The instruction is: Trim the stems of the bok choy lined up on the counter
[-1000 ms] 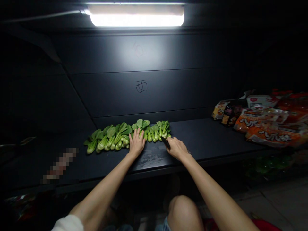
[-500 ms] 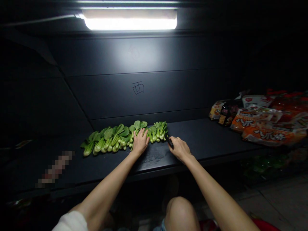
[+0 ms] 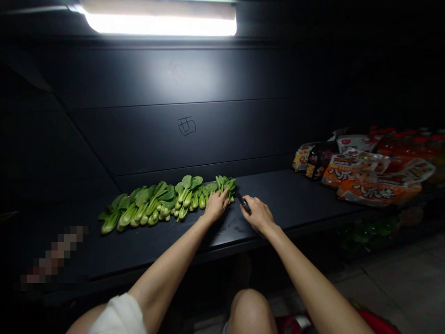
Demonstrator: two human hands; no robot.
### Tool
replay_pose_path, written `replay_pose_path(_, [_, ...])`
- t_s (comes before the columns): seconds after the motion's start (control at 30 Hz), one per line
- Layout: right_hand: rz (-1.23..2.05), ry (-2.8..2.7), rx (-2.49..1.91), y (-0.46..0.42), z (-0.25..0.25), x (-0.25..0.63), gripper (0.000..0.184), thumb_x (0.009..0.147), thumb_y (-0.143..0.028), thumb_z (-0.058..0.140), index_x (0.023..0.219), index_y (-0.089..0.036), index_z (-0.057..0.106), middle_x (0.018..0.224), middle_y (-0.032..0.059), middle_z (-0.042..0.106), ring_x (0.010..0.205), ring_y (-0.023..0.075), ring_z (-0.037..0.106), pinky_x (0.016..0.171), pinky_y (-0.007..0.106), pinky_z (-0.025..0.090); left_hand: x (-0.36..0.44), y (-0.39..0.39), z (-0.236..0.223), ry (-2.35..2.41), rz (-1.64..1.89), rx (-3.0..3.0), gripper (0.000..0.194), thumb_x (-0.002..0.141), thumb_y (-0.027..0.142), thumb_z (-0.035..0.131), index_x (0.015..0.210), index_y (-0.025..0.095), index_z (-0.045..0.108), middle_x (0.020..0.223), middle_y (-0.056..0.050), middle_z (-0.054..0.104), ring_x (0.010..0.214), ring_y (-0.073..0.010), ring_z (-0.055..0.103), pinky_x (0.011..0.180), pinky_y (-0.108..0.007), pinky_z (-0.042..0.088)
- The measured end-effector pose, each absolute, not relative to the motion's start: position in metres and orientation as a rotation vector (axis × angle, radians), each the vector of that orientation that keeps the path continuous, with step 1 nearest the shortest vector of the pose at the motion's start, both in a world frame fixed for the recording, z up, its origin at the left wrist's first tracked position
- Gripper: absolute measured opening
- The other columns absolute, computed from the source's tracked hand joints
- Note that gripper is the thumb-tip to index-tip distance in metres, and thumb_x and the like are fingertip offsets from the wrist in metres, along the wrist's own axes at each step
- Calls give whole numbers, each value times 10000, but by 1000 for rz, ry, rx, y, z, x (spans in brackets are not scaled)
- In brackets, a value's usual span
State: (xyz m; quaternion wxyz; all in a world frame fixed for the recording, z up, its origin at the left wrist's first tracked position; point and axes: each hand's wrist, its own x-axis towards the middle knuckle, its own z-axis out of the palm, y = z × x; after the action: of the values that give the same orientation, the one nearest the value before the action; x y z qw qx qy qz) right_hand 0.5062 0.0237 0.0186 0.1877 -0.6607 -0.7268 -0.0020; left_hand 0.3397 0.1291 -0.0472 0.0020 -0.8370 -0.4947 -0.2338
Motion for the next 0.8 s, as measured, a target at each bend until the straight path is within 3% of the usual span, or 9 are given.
replay_pose_path(0.13, [-28, -2032, -1861, 24, 16, 517, 248, 912, -322, 446, 1086, -207, 581, 986, 66, 669, 914, 188, 608, 729, 238, 381, 361, 132, -52, -1444, -777, -2789, 488, 904, 315, 465, 1375, 191, 428, 1477, -179, 375, 1371, -292, 348, 1102, -480, 303])
replay_pose_path(0.27, [-27, -2024, -1873, 25, 17, 522, 239, 910, -319, 446, 1067, -209, 590, 960, 61, 677, 894, 184, 610, 719, 239, 383, 374, 133, -56, -1447, -845, -2867, 617, 899, 304, 460, 1443, 79, 272, 1502, -244, 294, 1414, -292, 257, 1112, -460, 301])
replay_pose_path(0.37, [-31, -2022, -1877, 25, 18, 521, 248, 907, -316, 455, 1083, -206, 590, 969, 65, 679, 899, 184, 612, 726, 241, 387, 371, 131, -56, -1480, -853, -2844, 502, 914, 215, 398, 1388, 54, 359, 1462, -238, 370, 1381, -261, 334, 1102, -409, 324])
replay_pose_path(0.5, [-21, -2025, -1878, 25, 18, 518, 251, 911, -319, 451, 1082, -209, 598, 968, 65, 680, 903, 189, 618, 726, 245, 392, 361, 125, -55, -1450, -795, -2794, 334, 931, 197, 383, 1209, 173, 568, 1299, -126, 563, 1216, -222, 509, 1017, -370, 409])
replay_pose_path(0.6, [-21, -2033, -1885, 26, 17, 516, 262, 913, -326, 446, 1092, -212, 599, 966, 67, 683, 896, 191, 625, 714, 245, 390, 355, 124, -56, -1414, -820, -2798, 330, 928, 211, 409, 1215, 182, 570, 1200, -114, 613, 1139, -225, 549, 969, -378, 445])
replay_pose_path(0.8, [16, -2071, -1957, 31, 17, 513, 287, 907, -350, 452, 1118, -224, 598, 1001, 81, 698, 893, 208, 640, 687, 251, 387, 338, 128, -61, -1381, -1131, -2951, 416, 907, 195, 427, 1313, 147, 500, 1249, -127, 618, 1163, -212, 569, 1021, -382, 437])
